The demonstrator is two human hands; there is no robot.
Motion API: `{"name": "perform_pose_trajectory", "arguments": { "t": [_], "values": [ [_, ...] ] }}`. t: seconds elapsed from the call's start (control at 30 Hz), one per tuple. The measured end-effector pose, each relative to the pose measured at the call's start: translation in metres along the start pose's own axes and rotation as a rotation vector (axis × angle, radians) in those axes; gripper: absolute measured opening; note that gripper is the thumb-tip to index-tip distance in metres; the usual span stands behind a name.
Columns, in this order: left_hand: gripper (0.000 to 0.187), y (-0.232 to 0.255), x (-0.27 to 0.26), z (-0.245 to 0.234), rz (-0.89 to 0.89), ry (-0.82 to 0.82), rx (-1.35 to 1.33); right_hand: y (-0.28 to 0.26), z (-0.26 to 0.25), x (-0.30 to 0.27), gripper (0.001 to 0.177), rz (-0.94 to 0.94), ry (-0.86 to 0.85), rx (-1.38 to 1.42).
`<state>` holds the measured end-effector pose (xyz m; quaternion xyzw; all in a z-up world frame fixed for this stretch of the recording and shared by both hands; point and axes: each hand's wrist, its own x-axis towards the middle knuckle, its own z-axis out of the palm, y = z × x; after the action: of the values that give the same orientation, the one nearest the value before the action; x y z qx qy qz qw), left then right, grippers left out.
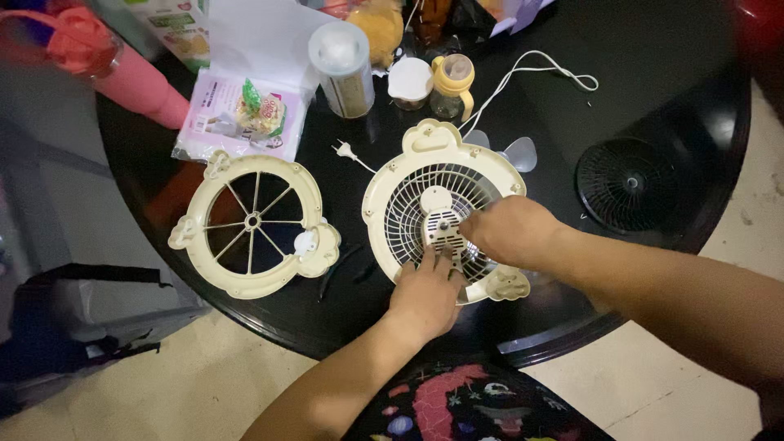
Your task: The person reassembles a small electric fan on a table. They attach the fan blades to the motor, place the front grille over the blades, and secure the assembly with screws. The fan is fully reassembled by the end of the clip.
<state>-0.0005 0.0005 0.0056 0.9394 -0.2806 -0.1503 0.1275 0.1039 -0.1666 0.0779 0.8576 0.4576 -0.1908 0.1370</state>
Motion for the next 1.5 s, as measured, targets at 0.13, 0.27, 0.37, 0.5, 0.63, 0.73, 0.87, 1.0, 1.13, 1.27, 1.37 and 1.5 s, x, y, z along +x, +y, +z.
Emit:
{"name": "perform_pose_trajectory", "arguments": {
  "t": [0.13, 0.27, 0.37, 0.5, 0.63, 0.73, 0.87, 1.0, 1.13, 1.27, 1.37, 1.5],
  "values": [
    [0.054, 0.002, 0.001, 0.001, 0.016, 0.018, 0.087, -0.009, -0.001, 0.009, 0.02, 0.459, -0.157, 0.295],
    [0.052, 0.003, 0.003, 0.003, 0.004, 0.012, 0.112, -0.01, -0.003, 0.01, 0.019, 0.471, -0.136, 0.304],
    [0.057, 0.003, 0.0, 0.009, 0.0, 0.068, 0.094, -0.008, 0.001, 0.007, 0.019, 0.162, 0.116, -0.013],
    [0.059, 0.001, -0.001, 0.015, -0.003, 0.15, 0.088, -0.005, 0.004, 0.01, 0.016, -0.074, 0.073, -0.098],
    [0.046, 0.003, 0.001, 0.016, -0.014, 0.096, 0.097, -0.013, 0.003, 0.022, 0.019, 0.416, -0.122, 0.216],
    [0.046, 0.003, -0.001, 0.011, -0.016, 0.07, 0.089, -0.016, -0.006, 0.022, 0.024, 0.56, -0.102, 0.297],
    [0.049, 0.002, -0.002, 0.008, -0.008, 0.077, 0.087, -0.014, -0.01, 0.007, 0.02, 0.178, 0.173, -0.05],
    [0.054, 0.0, -0.002, 0.012, -0.014, 0.163, 0.083, -0.01, -0.007, 0.009, 0.012, -0.19, 0.239, -0.233],
    [0.053, 0.0, -0.001, 0.014, -0.014, 0.111, 0.068, -0.003, -0.002, 0.013, 0.013, -0.003, 0.01, -0.115],
    [0.05, 0.003, 0.001, 0.009, -0.002, 0.077, 0.076, -0.008, 0.002, 0.02, 0.019, 0.493, -0.184, 0.221],
    [0.046, 0.001, -0.003, 0.005, 0.008, 0.056, 0.096, -0.015, 0.004, 0.02, 0.018, 0.432, -0.148, 0.234],
    [0.042, 0.001, 0.0, 0.005, -0.007, -0.064, 0.079, -0.022, 0.007, 0.011, 0.018, 0.017, -0.023, -0.166]
  ]
}}
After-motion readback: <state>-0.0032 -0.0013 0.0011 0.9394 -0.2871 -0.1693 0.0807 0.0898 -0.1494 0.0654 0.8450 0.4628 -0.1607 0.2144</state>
